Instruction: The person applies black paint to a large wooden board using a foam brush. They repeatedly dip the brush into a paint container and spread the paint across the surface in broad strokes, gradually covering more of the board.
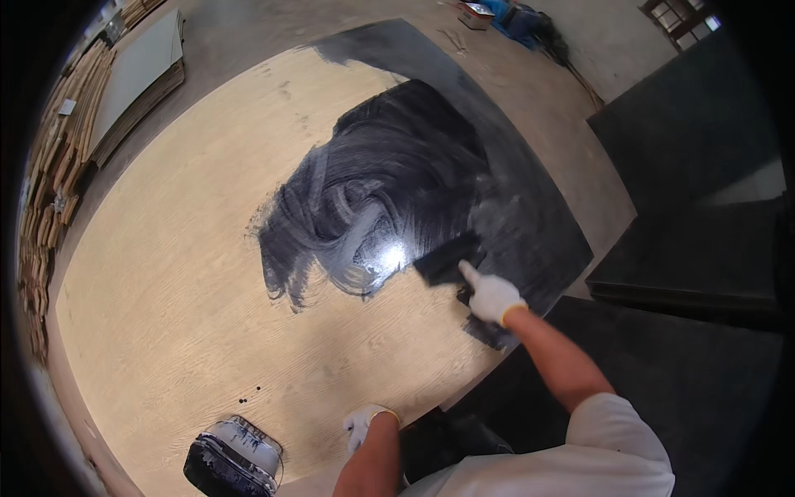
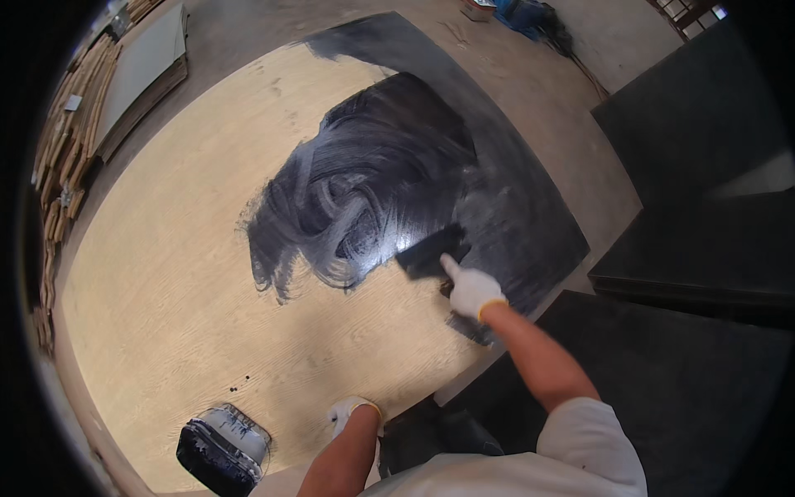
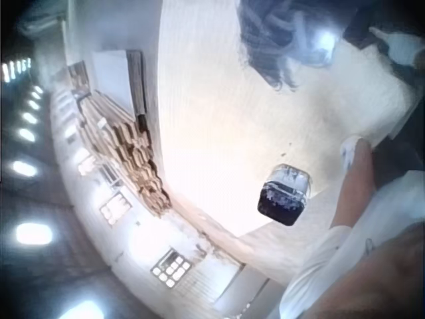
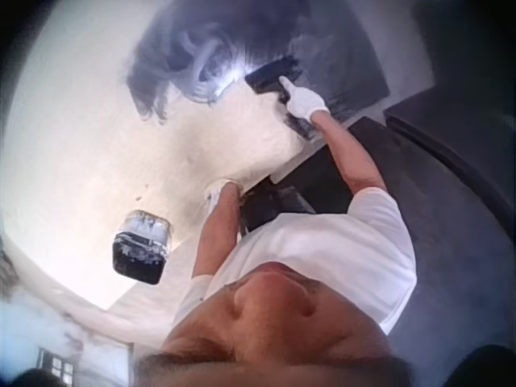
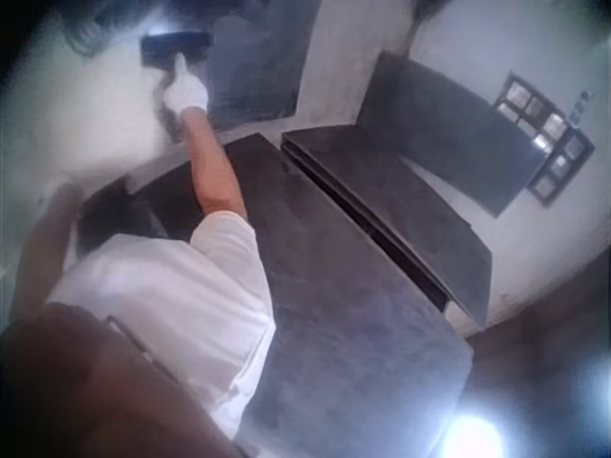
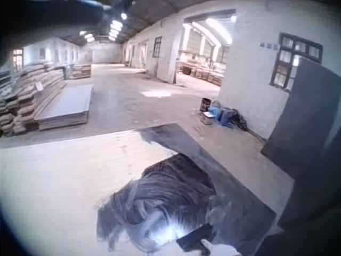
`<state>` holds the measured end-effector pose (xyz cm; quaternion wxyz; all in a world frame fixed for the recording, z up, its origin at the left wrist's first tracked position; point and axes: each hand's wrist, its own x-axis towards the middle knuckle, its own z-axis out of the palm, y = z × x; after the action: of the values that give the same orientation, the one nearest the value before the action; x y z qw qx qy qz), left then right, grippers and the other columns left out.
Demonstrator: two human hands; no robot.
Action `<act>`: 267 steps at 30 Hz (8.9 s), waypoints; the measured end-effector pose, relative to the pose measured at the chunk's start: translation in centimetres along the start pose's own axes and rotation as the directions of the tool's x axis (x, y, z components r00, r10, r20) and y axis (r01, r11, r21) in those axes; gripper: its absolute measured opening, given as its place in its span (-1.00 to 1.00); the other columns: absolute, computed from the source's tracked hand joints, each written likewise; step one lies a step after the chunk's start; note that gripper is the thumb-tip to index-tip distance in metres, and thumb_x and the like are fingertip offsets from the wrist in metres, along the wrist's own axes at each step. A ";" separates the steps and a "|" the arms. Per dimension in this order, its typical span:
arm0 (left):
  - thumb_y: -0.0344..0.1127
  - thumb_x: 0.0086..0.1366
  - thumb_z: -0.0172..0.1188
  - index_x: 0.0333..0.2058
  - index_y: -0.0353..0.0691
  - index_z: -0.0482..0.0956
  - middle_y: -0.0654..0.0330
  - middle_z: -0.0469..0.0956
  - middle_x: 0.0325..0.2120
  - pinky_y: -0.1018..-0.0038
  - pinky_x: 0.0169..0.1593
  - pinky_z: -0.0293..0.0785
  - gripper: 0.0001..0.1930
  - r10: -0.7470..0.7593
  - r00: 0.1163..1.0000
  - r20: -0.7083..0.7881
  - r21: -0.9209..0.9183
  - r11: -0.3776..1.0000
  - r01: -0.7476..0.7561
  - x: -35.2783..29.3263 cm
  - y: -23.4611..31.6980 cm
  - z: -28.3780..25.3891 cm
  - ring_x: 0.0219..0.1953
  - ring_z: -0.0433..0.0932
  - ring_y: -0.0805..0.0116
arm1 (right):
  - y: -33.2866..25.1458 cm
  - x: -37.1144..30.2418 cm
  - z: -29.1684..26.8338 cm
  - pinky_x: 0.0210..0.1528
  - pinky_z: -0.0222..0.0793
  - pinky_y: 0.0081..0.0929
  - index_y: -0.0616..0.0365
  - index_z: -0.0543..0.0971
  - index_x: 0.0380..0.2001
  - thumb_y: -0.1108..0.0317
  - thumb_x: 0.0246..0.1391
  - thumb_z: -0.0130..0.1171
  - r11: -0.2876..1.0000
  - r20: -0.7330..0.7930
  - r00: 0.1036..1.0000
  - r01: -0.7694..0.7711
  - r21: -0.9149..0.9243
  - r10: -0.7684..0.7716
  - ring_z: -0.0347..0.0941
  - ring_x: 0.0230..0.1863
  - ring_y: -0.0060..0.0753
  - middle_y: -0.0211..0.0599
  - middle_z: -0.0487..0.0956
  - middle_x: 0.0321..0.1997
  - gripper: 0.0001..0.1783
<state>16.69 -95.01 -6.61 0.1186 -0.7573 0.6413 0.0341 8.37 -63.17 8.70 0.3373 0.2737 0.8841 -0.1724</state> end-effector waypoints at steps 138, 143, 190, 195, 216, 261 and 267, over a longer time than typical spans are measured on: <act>0.03 0.30 0.11 0.41 -0.58 -0.34 -0.48 -0.07 0.36 -0.05 0.28 0.34 0.06 0.273 0.705 0.655 -0.346 0.937 -0.042 4.4 -6.8 -5.9 0.23 0.30 -0.41 | -28.7 6.7 4.1 0.09 0.46 -0.24 -0.17 0.12 0.54 0.45 0.12 0.05 0.850 -0.075 0.861 0.477 -0.224 -0.503 0.61 0.05 0.08 0.19 0.65 0.05 -0.11; -0.16 0.33 0.10 0.09 -0.51 0.50 -0.23 0.64 -0.06 0.13 0.21 0.45 -0.48 0.424 0.039 0.905 -0.424 0.905 -0.018 13.6 -7.9 -15.6 0.10 0.57 -0.20 | -29.5 -4.9 10.6 0.21 0.43 -0.14 -0.33 0.08 0.55 0.43 0.08 -0.03 0.738 0.248 0.847 0.531 -0.417 -0.470 0.57 0.12 0.19 0.19 0.61 0.11 -0.07; -0.31 0.22 0.06 0.33 -0.49 0.17 -0.37 0.12 0.39 -0.28 0.45 -0.10 -0.28 0.985 -0.048 -0.165 0.076 -0.036 -0.996 11.6 1.4 -6.1 0.42 0.04 -0.49 | -16.6 0.0 9.3 -0.08 0.58 -0.04 -0.40 0.08 0.55 0.36 0.23 -0.01 0.831 0.097 0.837 0.546 -0.109 -0.538 0.67 -0.14 0.04 0.01 0.67 -0.02 -0.16; -0.28 0.25 0.04 0.32 -0.49 0.20 -0.34 0.13 0.40 -0.26 0.46 -0.13 -0.31 0.968 -0.116 -0.221 0.056 -0.106 -0.993 10.9 1.5 -4.9 0.44 0.02 -0.45 | -2.1 2.9 -0.8 0.18 0.46 -0.10 -0.26 0.21 0.50 0.44 0.07 0.03 0.891 -0.123 0.957 -0.192 0.411 0.263 0.58 0.07 0.20 0.23 0.60 0.10 -0.14; -0.21 0.24 0.11 0.32 -0.43 0.23 -0.27 0.17 0.39 -0.21 0.48 -0.13 -0.30 0.965 -0.069 -0.255 0.043 -0.059 -0.997 12.1 1.0 -3.9 0.44 0.05 -0.35 | -2.3 -1.6 4.5 0.23 0.43 -0.15 -0.31 0.15 0.54 0.40 0.08 0.09 0.985 -0.068 0.998 0.011 0.175 0.001 0.54 0.23 0.06 0.18 0.57 0.21 -0.08; 0.26 0.19 0.31 0.24 -0.10 0.47 0.10 0.46 0.24 -0.11 0.31 0.34 -0.23 0.919 0.175 0.352 -0.810 0.206 0.549 41.5 -5.3 -21.7 0.26 0.41 -0.03 | -9.1 -22.2 28.3 -0.21 0.54 -0.06 0.34 0.68 -0.20 0.25 0.12 0.13 0.770 0.079 0.995 -0.101 0.629 0.066 0.64 -0.28 0.12 0.18 0.67 -0.29 -0.64; 0.10 0.32 0.24 0.23 -0.13 0.49 0.08 0.49 0.24 -0.01 0.32 0.39 -0.38 0.962 0.064 0.264 -0.795 0.180 0.580 44.5 -4.8 -22.0 0.26 0.47 0.04 | -14.6 -23.4 25.7 0.19 0.44 -0.04 0.22 0.61 0.06 0.07 0.10 0.18 0.878 -0.187 0.982 0.082 0.472 0.009 0.53 0.16 0.22 0.23 0.63 0.02 -0.46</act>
<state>26.98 -142.03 6.30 0.0023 -0.2179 0.3444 0.9132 27.06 -95.91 8.31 0.1730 0.3463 0.8466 -0.3653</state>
